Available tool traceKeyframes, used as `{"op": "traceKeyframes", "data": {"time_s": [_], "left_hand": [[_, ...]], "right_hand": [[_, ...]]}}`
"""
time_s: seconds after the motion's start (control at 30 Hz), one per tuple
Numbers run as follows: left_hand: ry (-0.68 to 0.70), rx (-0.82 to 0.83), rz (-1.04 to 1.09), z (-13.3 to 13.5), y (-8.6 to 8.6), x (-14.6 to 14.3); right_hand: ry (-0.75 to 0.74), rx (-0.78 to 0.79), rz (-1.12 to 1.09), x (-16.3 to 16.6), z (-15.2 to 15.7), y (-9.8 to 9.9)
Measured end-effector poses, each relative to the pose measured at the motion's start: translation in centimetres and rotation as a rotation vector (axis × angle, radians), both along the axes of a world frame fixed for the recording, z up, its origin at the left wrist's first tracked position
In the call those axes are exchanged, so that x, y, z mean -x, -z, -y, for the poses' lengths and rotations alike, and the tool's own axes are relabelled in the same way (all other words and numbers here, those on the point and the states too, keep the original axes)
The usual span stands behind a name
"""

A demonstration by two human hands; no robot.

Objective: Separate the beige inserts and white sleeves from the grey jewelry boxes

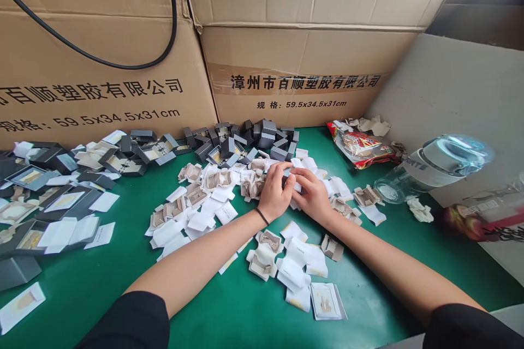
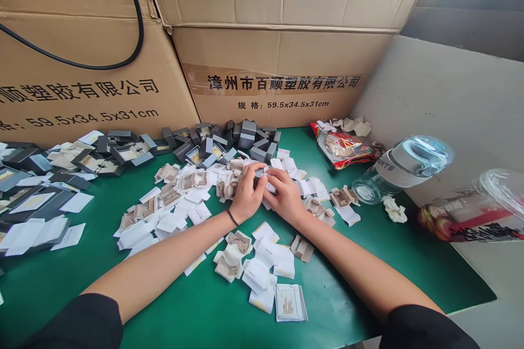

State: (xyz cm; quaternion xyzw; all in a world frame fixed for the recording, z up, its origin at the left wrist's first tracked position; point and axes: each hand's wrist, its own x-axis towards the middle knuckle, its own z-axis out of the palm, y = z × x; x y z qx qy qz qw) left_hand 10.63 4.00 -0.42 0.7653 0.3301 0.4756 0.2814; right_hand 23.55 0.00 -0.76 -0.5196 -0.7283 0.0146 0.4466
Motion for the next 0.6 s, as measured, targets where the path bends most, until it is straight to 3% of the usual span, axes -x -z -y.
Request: {"op": "traceKeyframes", "data": {"time_s": [0.6], "left_hand": [[0.008, -0.033, -0.046, -0.21, 0.43, -0.35]], "right_hand": [[-0.045, 0.044, 0.035, -0.5, -0.46, -0.1]]}}
